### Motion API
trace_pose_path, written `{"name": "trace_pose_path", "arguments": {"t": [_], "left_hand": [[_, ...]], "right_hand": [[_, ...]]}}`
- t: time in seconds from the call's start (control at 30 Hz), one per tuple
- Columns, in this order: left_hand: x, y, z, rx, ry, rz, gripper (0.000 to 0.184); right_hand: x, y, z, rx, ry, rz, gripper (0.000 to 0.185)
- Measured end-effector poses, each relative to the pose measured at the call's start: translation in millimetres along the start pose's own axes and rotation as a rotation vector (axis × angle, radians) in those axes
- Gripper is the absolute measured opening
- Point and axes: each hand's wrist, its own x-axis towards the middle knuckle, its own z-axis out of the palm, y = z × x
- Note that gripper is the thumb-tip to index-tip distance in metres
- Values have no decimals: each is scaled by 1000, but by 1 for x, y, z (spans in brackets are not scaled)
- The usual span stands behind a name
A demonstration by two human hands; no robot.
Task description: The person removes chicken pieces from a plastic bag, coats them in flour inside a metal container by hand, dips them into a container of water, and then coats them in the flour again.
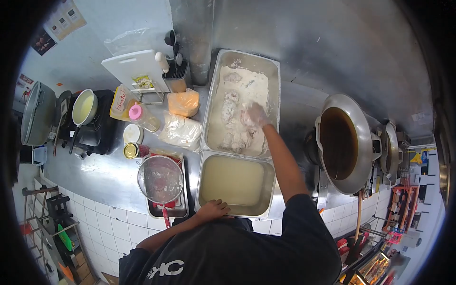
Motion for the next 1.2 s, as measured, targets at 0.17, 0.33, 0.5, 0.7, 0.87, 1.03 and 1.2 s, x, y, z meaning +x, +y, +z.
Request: {"name": "trace_pose_path", "arguments": {"t": [0.17,0.33,0.5,0.7,0.87,1.03,1.2], "left_hand": [[-3,-4,-1,-5,-17,3,39],[-2,-1,-3,-19,-55,-16,40],[-1,2,-6,-12,-61,-5,41],[-3,2,-4,-15,-64,-18,41],[-4,0,-2,-30,-73,-22,41],[-4,-3,2,-11,-18,14,40],[-4,2,1,-1,-42,11,41]], "right_hand": [[30,-49,-33,-126,-224,-1,41],[-36,-45,44,-399,-127,-386,61],[-86,-55,23,-58,-580,-112,64],[-70,-82,-8,-272,-473,-41,53],[5,-81,-7,-594,-387,-199,40],[-5,-129,45,-494,-413,-453,37],[-55,-120,83,-402,-630,-326,44]]}}
